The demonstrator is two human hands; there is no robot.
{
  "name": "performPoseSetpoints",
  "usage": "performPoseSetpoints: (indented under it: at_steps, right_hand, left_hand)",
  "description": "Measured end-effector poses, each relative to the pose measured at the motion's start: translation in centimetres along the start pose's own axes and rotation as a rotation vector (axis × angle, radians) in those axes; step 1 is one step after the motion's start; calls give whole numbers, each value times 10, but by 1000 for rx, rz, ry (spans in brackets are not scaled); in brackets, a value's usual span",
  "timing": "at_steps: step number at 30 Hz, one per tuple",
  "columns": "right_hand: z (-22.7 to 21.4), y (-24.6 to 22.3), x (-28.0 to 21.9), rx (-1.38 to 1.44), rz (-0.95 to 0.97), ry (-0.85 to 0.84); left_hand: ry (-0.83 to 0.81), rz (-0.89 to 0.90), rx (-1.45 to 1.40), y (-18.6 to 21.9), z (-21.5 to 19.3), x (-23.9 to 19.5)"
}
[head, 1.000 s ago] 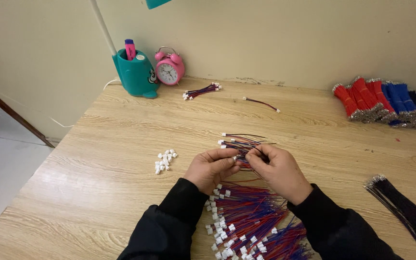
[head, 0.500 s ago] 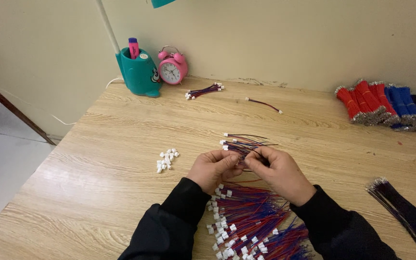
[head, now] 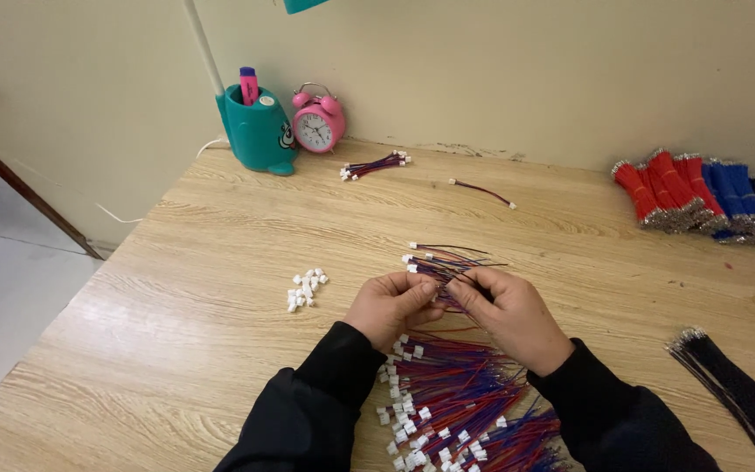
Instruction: The person assembles wire harnesses by hand, inserting small white plastic connectors onto the ends of red and blue wires. The person repeatedly picks up wires and connectors from piles on the table and secures them together.
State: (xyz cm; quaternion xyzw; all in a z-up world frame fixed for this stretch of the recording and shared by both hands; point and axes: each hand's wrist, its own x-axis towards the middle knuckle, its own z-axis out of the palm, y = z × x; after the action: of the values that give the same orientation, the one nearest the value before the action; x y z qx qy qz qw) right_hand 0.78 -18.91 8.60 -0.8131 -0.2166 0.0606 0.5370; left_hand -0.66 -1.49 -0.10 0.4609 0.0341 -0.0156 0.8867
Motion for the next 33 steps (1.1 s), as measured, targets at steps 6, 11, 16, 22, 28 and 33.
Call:
performPoseSetpoints:
  at_steps: [6, 11, 16, 22, 28, 33]
  right_hand:
    - [0, 7, 4, -62, 59, 51]
    - [1, 15, 6, -28, 94, 70]
    - [1, 4, 5, -39, 108, 62]
    - [0, 0, 4, -43, 112, 61]
    - [0, -6, 0, -94, 93, 63]
    - [1, -3, -1, -168, 37, 83]
  left_hand:
    - [-25, 11, -10, -9, -12, 8]
    - [-16, -6, -73, 3, -4, -1]
    - [-20, -13, -111, 2, -5, 0]
    - [-38, -20, -104, 4, -5, -1]
    - [-25, -8, -87, 7, 0, -4]
    - [1, 21, -54, 8, 3, -4]
